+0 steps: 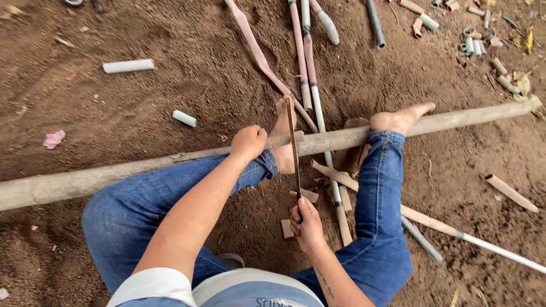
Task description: The person sits on the ground and uses a hand saw to cut a long bamboo pole that is held in place between their bare feet. The person saws through the pole, creating a cut section, and continues the cutting process.
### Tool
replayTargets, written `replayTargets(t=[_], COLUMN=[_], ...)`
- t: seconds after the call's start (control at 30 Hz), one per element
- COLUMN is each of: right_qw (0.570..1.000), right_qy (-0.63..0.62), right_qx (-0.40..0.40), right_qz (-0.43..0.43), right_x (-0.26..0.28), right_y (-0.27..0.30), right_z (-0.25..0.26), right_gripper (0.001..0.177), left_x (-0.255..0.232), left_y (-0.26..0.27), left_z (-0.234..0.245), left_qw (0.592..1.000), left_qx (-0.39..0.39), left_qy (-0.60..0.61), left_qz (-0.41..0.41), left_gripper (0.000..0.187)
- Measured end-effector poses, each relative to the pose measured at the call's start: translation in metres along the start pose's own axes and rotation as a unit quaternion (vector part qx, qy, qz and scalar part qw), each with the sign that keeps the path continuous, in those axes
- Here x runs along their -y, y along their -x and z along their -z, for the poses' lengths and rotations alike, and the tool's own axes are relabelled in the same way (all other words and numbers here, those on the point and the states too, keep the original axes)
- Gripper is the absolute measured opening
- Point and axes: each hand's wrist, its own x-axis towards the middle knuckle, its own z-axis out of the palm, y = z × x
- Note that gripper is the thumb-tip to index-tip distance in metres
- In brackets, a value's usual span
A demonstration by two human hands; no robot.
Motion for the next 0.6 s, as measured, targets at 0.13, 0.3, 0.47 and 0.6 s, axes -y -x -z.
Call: replayTargets(t=[0.13, 0.3, 0.47, 0.6], right_qw=[0.998, 0.993, 0.928, 0.895], right_qy=[0.059, 0.063, 0.227, 0.341], right_qx=[0.002, -0.003, -0.102, -0.177], right_qz=[0.038, 0.102, 0.276, 0.226], right_x=[-0.01, -0.009, 0.074, 0.118], right_y=[0.008, -0.01, -0.064, -0.115], right_z=[0.028, 0.038, -0.013, -0.055], right_gripper=[0.044, 0.041, 0.065, 0.093], left_x=[-0.012, -0.039, -0.047, -0.081], left_y=[0.009, -0.005, -0.034, 0.001], left_z=[-0.002, -0.012, -0.051, -0.016], left_qw=[0.996, 0.981, 0.977, 0.971], left_qx=[0.003, -0.028, -0.024, 0.012], left_qy=[0.094, 0.179, 0.199, 0.21], left_qz=[-0.007, 0.065, 0.078, 0.111], left_gripper=[0.051, 0.04, 0.037, 0.043])
